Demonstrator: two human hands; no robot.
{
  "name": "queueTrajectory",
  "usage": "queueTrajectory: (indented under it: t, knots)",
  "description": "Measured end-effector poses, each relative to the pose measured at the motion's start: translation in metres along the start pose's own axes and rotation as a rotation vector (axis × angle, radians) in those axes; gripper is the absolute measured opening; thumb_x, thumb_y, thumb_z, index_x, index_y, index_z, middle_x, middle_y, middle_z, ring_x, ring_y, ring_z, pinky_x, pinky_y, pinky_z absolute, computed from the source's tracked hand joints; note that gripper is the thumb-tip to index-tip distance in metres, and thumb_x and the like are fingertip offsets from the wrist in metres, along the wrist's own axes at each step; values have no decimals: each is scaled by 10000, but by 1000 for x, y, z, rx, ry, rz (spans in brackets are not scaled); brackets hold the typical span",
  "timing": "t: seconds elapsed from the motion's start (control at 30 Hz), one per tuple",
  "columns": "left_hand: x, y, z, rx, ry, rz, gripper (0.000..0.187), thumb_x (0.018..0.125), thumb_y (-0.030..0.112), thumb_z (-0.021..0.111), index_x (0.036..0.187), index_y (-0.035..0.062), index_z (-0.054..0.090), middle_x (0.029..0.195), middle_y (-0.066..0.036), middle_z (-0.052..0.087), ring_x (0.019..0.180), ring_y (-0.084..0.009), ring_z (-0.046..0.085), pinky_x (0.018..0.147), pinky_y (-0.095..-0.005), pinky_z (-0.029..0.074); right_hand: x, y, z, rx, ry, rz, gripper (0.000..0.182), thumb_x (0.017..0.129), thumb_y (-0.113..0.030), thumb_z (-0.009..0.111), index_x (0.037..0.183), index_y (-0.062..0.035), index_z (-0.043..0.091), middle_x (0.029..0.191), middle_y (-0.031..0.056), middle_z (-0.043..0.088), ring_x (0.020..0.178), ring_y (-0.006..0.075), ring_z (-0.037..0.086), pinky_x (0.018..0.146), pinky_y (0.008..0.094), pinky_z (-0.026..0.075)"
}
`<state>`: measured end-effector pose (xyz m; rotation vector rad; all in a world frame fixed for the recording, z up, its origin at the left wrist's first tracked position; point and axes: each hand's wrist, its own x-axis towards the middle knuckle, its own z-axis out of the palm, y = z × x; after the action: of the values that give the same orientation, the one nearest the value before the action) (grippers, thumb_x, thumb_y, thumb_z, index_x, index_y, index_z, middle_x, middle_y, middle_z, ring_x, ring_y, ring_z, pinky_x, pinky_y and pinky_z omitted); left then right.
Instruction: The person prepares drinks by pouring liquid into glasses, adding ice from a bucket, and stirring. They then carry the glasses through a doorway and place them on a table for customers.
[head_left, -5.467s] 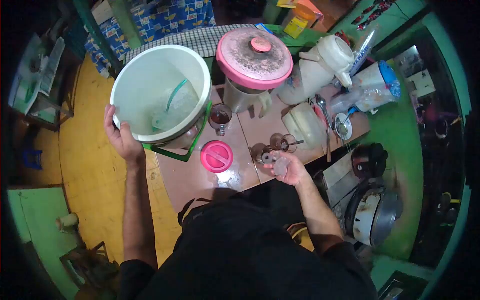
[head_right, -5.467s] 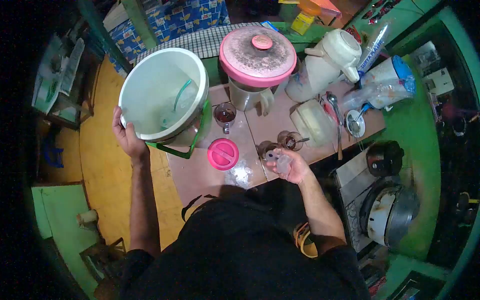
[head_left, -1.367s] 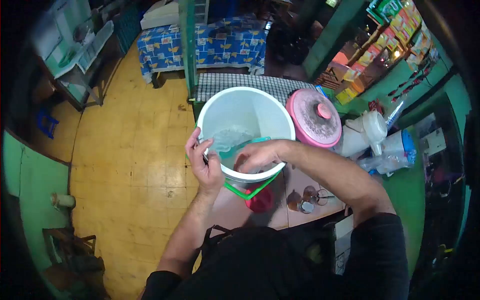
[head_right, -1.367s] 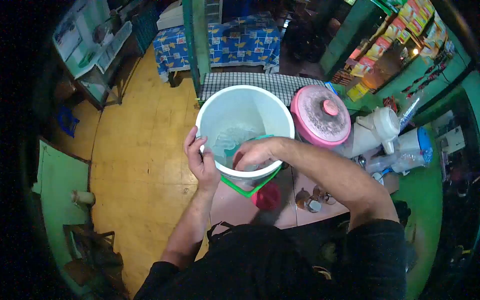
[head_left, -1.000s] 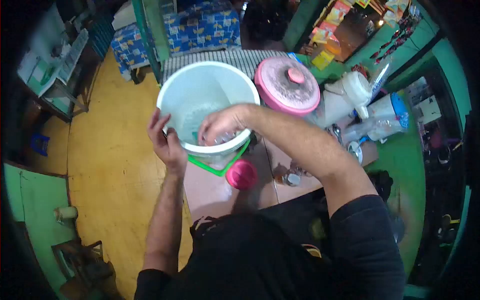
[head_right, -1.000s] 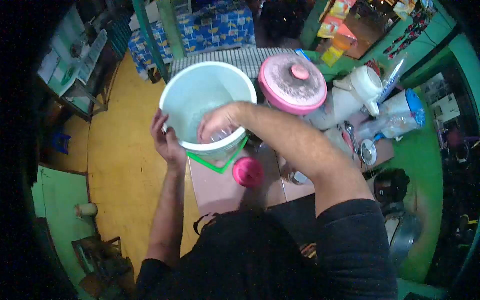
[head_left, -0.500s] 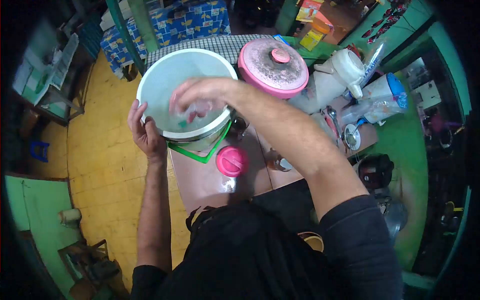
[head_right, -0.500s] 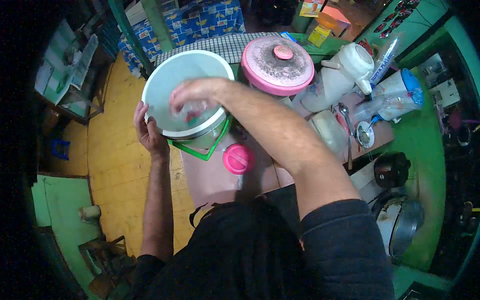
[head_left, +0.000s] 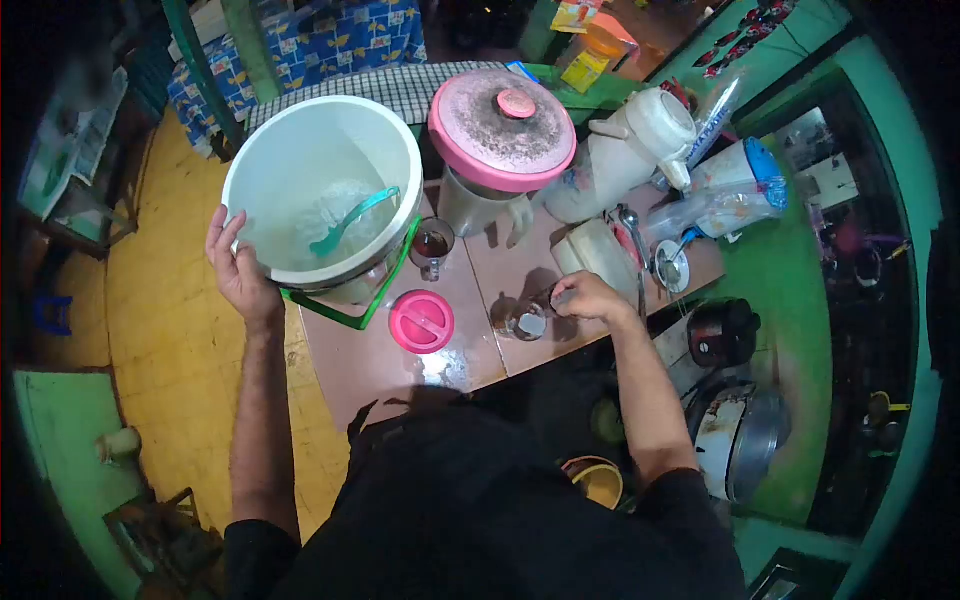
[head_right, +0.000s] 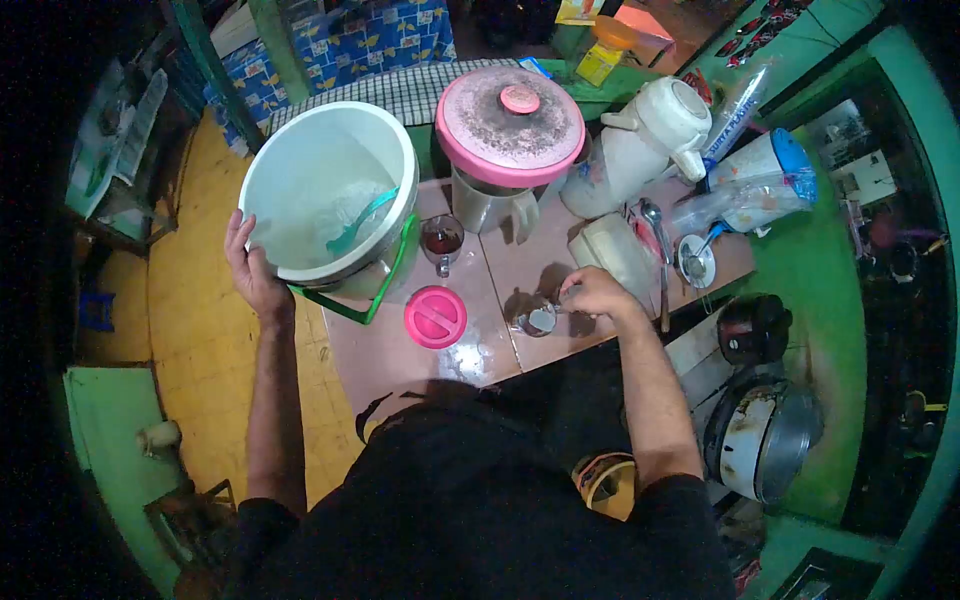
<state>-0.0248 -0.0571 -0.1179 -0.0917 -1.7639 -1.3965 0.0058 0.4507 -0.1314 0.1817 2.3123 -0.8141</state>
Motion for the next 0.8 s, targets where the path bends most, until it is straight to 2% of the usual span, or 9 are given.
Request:
queueTrajectory:
  t: [0.03,0.1,0.13,0.17,0.23,0.47,0.63,0.7,0.8]
  knots:
    - [1,5,0,16,-2,-12,357,923,3,428,1196,39,654,1448,-188,447,1356,-287,419,1115,-423,361,9,9,5,4,-9,-2,314,677,-124,778,976,-42,724,753,98,684,607,197,632,553,328,513]
    - [2,8,0,39,-9,-24,357,923,0,428,1197,40,654,1445,-186,449,1357,-289,420,1115,-424,363,30,30,18,-385,186,-162,352,660,-164,811,994,-74,741,834,203,705,775,333,683,747,405,556]
    - [2,8,-1,42,-14,-22,360,922,-4,428,1199,40,653,1444,-184,449,1359,-290,420,1119,-425,360,24,21,16,-357,137,-117,371,662,-160,806,1019,-83,742,963,272,679,953,424,650,903,442,521]
    - [2,8,-1,43,-17,-22,363,921,-9,428,1202,40,652,1444,-181,449,1362,-290,420,1123,-426,358,22,22,19,-356,132,-118,371,662,-160,806,1019,-83,742,963,272,679,953,424,650,903,442,521]
    - [1,4,-2,20,-12,-26,364,918,-9,432,1204,40,652,1443,-178,452,1364,-290,419,1126,-426,355,14,25,28,-456,363,-229,339,642,-128,786,973,-63,748,896,181,706,939,365,652,871,416,531]
    - [1,2,-4,39,3,-5,365,907,-7,447,1206,35,651,1436,-186,469,1359,-292,425,1122,-429,363,3,35,37,-447,483,-302,378,692,-8,732,1062,-89,729,1054,198,653,994,391,626,903,437,521]
    - [0,2,-1,-9,20,-52,371,895,-9,453,1213,28,641,1441,-190,467,1358,-292,425,1127,-427,351,-30,-4,4,-450,514,-161,315,760,1,696,1066,-69,717,1065,215,650,1000,403,641,919,453,515]
    - [-3,2,3,-27,46,-84,375,888,-13,452,1213,25,636,1444,-191,463,1364,-294,422,1130,-427,344,-43,-38,-17,-286,612,-210,217,807,-35,716,1024,-33,709,1031,198,683,919,370,681,802,408,555]
    - [-2,-3,0,-91,48,-59,406,858,-44,421,1204,23,622,1461,-200,438,1382,-307,408,1145,-429,313,-55,-116,-35,191,680,-439,159,893,15,656,1049,25,685,1007,118,693,835,158,686,760,297,556]
